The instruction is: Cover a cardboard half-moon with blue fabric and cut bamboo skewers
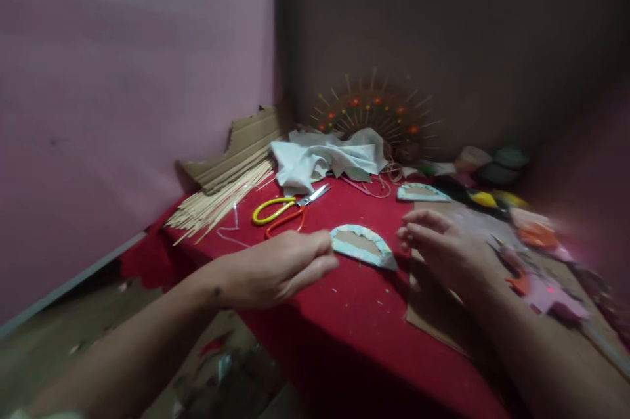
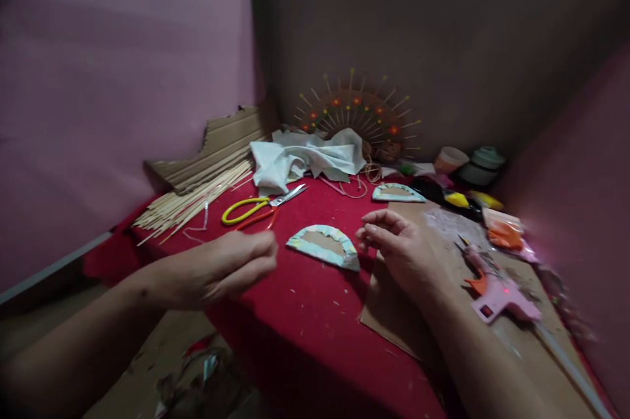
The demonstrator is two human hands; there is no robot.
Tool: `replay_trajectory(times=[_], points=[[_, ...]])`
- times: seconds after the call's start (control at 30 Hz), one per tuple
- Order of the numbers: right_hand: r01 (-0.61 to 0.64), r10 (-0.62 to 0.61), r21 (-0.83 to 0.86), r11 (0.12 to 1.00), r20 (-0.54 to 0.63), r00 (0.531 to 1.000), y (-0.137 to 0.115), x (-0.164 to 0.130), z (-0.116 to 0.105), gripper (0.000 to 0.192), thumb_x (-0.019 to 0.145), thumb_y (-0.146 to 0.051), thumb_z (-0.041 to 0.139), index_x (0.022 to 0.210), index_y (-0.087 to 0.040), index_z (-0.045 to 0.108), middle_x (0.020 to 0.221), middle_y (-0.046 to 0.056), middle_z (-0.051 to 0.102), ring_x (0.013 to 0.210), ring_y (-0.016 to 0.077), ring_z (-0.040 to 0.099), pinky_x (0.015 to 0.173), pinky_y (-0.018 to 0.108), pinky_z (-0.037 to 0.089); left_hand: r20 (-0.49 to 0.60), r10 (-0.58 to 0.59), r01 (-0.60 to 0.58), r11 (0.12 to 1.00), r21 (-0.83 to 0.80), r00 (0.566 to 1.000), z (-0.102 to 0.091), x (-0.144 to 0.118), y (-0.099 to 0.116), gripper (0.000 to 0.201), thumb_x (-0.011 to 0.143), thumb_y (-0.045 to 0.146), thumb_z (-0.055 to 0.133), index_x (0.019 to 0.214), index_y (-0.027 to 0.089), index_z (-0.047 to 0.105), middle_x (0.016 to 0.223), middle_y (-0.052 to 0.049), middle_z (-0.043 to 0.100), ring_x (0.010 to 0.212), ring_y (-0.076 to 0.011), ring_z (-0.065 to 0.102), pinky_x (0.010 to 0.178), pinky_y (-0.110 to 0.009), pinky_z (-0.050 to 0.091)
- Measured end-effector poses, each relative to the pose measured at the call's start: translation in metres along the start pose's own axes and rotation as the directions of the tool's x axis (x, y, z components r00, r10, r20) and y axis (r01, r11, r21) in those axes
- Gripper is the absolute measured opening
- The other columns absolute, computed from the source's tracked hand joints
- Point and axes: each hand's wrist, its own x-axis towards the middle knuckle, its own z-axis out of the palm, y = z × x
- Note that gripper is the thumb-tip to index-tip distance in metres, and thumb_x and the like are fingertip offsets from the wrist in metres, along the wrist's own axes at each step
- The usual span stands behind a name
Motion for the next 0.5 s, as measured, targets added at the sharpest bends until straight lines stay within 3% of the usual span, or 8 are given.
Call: replay_trajectory(times=[0.07, 0.13, 0.23, 0.3, 0.37, 0.43, 0.5], points=[[-0.014, 0.014, -0.014, 1.000, -0.015, 1.000, 0.001, 0.000, 0.001, 0.026, 0.061, -0.027, 0.081, 0.078, -0.018, 0.065, 0.068, 0.002, 0.066, 0.058, 0.0123, 0.059, 0.055, 0.025, 0.045, 0.110, -0.043, 0.038, 0.998, 0.048, 0.993, -0.009, -0.036, -0.014, 0.035, 0.094, 0.033, 0.044, 0.062, 0.019, 0.042, 0.055, 0.004, 0.039, 0.049, -0.0092, 0.032, 0.050, -0.024, 0.026], [-0.016, 0.016, -0.010, 1.000, -0.023, 1.000, 0.001, -0.001, 0.001, 0.024, 0.060, -0.028, 0.082, 0.076, -0.019, 0.066, 0.066, 0.003, 0.066, 0.055, 0.0121, 0.058, 0.053, 0.024, 0.044, 0.195, -0.138, 0.138, 0.990, 0.010, 0.971, -0.016, -0.068, -0.031, 0.036, 0.090, 0.033, 0.052, 0.058, 0.018, 0.048, 0.055, 0.002, 0.045, 0.051, -0.0096, 0.039, 0.051, -0.023, 0.031], [-0.010, 0.009, -0.007, 1.000, -0.040, 0.999, 0.000, -0.001, -0.001, 0.023, 0.060, -0.028, 0.082, 0.076, -0.019, 0.067, 0.066, 0.003, 0.066, 0.055, 0.0119, 0.057, 0.052, 0.023, 0.044, 0.127, -0.298, 0.314, 0.939, -0.141, 0.946, -0.025, -0.105, -0.052, 0.020, 0.091, 0.029, 0.048, 0.088, 0.019, 0.065, 0.083, -0.006, 0.065, 0.070, -0.0146, 0.057, 0.063, -0.021, 0.044], [-0.018, 0.017, -0.007, 1.000, -0.049, 0.999, 0.000, 0.000, -0.002, 0.024, 0.060, -0.028, 0.083, 0.076, -0.019, 0.067, 0.066, 0.003, 0.066, 0.056, 0.0118, 0.058, 0.052, 0.022, 0.044, -0.016, -0.497, 0.477, 0.841, -0.257, 0.868, -0.032, -0.121, -0.060, 0.021, 0.090, 0.031, 0.049, 0.097, 0.020, 0.066, 0.072, -0.002, 0.066, 0.058, -0.0127, 0.056, 0.053, -0.019, 0.043], [-0.037, 0.037, -0.005, 0.999, -0.055, 0.998, 0.000, 0.000, -0.003, 0.024, 0.059, -0.028, 0.083, 0.076, -0.020, 0.068, 0.066, 0.003, 0.067, 0.057, 0.0119, 0.058, 0.052, 0.022, 0.045, -0.263, -0.636, 0.562, 0.767, -0.309, 0.725, -0.041, -0.129, -0.067, 0.018, 0.088, 0.030, 0.051, 0.092, 0.021, 0.066, 0.058, 0.004, 0.061, 0.047, -0.0093, 0.050, 0.046, -0.016, 0.039], [-0.057, 0.057, -0.007, 0.998, -0.066, 0.996, 0.000, 0.000, -0.003, 0.025, 0.059, -0.028, 0.084, 0.076, -0.020, 0.068, 0.067, 0.004, 0.067, 0.057, 0.0117, 0.059, 0.053, 0.021, 0.046, -0.548, -0.597, 0.616, 0.768, -0.177, 0.587, -0.051, -0.129, -0.076, 0.015, 0.086, 0.027, 0.053, 0.086, 0.021, 0.067, 0.062, 0.005, 0.065, 0.055, -0.0087, 0.055, 0.054, -0.014, 0.040], [-0.063, 0.062, -0.012, 0.998, -0.081, 0.995, 0.000, 0.000, -0.002, 0.027, 0.057, -0.028, 0.085, 0.076, -0.019, 0.068, 0.066, 0.004, 0.067, 0.058, 0.0115, 0.059, 0.054, 0.020, 0.046, -0.696, -0.461, 0.694, 0.716, 0.075, 0.550, -0.062, -0.123, -0.089, 0.015, 0.085, 0.027, 0.054, 0.084, 0.020, 0.067, 0.075, 0.005, 0.069, 0.070, -0.0102, 0.058, 0.063, -0.014, 0.040]])
